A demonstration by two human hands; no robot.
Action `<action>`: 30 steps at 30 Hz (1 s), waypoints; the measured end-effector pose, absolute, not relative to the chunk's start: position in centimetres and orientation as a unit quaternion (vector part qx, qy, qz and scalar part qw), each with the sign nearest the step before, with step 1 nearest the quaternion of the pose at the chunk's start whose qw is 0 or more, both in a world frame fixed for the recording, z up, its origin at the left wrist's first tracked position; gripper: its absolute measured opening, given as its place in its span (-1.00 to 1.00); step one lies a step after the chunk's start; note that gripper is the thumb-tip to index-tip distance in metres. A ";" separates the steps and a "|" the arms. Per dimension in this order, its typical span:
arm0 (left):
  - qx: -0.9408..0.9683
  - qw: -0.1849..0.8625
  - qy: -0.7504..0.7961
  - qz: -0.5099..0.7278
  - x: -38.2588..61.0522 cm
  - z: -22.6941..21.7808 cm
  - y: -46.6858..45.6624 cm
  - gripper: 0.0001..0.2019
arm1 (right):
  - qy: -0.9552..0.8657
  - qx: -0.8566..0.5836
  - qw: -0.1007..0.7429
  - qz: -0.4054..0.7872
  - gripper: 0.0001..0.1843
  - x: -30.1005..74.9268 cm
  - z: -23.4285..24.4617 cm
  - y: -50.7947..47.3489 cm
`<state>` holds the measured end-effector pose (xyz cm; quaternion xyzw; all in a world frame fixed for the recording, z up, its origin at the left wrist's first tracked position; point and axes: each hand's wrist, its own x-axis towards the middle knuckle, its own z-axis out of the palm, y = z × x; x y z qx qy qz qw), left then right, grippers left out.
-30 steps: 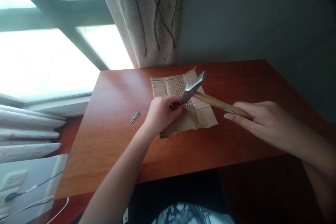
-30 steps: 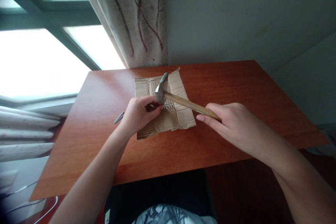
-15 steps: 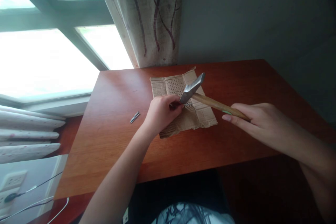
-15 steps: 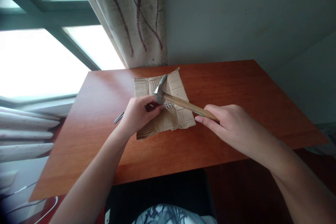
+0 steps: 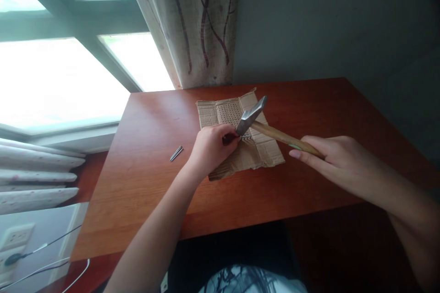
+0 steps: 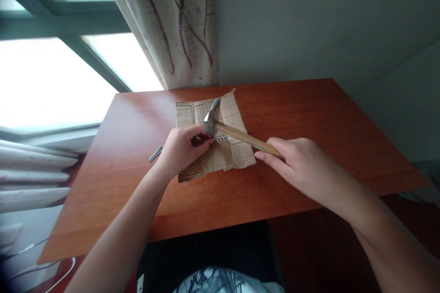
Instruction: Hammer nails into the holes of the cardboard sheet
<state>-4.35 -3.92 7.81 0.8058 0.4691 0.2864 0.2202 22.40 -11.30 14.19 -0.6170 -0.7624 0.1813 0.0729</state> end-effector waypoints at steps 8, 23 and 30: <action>0.801 0.267 0.451 0.290 -4.9 8.2 -3.9 -0.96 | -0.765 -0.616 0.087 0.165 -0.51 22.7 14.4 -11.4; 0.851 0.113 0.471 0.202 -5.2 7.8 -4.8 -0.71 | -0.756 -0.627 0.096 0.163 -0.50 23.2 14.2 -11.9; 0.850 0.115 0.476 0.193 -5.2 7.9 -4.8 -0.71 | -0.766 -0.614 0.080 0.173 -0.53 22.7 13.7 -11.9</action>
